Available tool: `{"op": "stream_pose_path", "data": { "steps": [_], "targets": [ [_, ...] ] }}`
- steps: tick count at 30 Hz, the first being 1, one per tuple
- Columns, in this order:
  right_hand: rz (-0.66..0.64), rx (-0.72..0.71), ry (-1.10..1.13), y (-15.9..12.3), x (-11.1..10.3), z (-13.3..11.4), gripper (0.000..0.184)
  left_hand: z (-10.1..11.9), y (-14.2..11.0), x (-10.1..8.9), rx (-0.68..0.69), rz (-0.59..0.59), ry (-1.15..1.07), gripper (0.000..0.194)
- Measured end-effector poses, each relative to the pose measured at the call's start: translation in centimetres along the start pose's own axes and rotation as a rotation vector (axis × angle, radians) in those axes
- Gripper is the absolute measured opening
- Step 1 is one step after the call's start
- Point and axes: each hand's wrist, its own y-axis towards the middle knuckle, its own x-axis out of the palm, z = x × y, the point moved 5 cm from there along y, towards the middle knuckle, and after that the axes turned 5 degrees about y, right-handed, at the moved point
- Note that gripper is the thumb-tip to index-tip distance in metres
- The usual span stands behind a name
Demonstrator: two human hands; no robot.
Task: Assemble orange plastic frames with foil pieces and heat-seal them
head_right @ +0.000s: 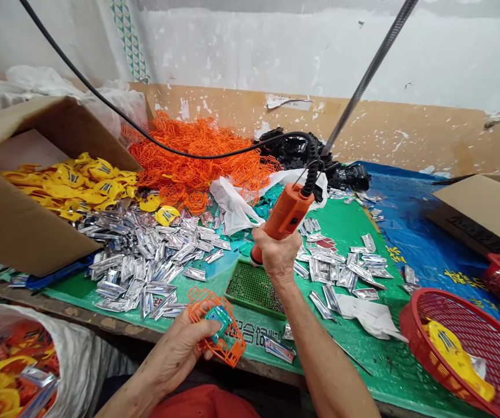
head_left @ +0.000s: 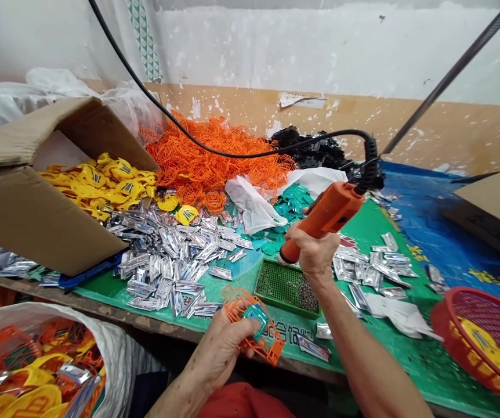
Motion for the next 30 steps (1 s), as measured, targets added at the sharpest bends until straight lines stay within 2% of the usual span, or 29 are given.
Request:
{"op": "stream_pose_path", "data": {
  "steps": [14, 21, 27, 30],
  "targets": [
    [0.035, -0.001, 0.016, 0.0, -0.6, -1.1, 0.012, -0.2, 0.1, 0.0, -0.022, 0.004, -0.041, 0.034],
    [0.049, 0.005, 0.028, 0.0, -0.7, -0.9, 0.015, 0.0, 0.3, 0.1, -0.017, 0.007, -0.042, 0.031],
    [0.035, 0.014, 0.051, 0.0, -0.5, -0.6, 0.025, 0.0, 0.2, 0.2, -0.036, 0.001, -0.037, 0.033],
    [0.034, 0.011, 0.058, 0.0, -0.5, -0.6, 0.024, -0.1, 0.2, 0.2, -0.042, 0.004, -0.036, 0.035]
  ]
}}
